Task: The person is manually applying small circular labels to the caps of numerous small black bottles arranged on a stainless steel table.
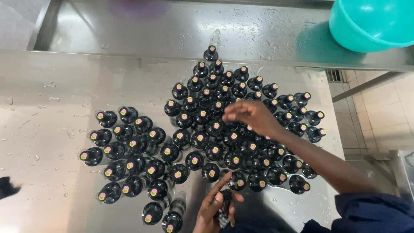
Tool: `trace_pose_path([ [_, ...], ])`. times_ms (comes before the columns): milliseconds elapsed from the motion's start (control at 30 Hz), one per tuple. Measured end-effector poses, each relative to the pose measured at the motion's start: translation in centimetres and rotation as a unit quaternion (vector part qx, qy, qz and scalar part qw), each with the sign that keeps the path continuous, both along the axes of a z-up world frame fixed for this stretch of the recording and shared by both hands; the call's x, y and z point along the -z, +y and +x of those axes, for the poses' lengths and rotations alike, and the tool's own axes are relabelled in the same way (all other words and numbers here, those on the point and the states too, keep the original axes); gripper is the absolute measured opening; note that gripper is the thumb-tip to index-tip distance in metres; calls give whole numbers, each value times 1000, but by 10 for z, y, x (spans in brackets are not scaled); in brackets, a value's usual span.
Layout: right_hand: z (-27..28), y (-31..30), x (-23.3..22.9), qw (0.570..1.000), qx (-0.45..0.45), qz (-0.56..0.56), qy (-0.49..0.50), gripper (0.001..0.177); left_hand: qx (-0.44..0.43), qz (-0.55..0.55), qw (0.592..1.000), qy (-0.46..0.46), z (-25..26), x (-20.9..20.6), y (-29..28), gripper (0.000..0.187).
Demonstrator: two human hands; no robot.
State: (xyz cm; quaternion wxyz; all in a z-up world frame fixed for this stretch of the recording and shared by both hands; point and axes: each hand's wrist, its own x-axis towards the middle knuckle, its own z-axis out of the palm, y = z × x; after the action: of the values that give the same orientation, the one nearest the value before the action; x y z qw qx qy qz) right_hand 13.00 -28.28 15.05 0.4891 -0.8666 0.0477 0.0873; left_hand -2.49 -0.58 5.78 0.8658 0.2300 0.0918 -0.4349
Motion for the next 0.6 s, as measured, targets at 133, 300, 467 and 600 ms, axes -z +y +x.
trace_pose_path([
  [133,81,-29,42,991,72,-11,-109,25,-9,2,1000,-22,2,4,5,79],
  [300,130,-39,89,983,32,-25,-178,19,-43,25,997,-54,5,36,12,78],
  [467,141,-40,104,959,21,-81,-271,26,-32,44,999,-8,23,1,11,79],
  [600,158,-29,90,947,52,-66,-310,14,0,50,999,-19,33,-17,6,78],
])
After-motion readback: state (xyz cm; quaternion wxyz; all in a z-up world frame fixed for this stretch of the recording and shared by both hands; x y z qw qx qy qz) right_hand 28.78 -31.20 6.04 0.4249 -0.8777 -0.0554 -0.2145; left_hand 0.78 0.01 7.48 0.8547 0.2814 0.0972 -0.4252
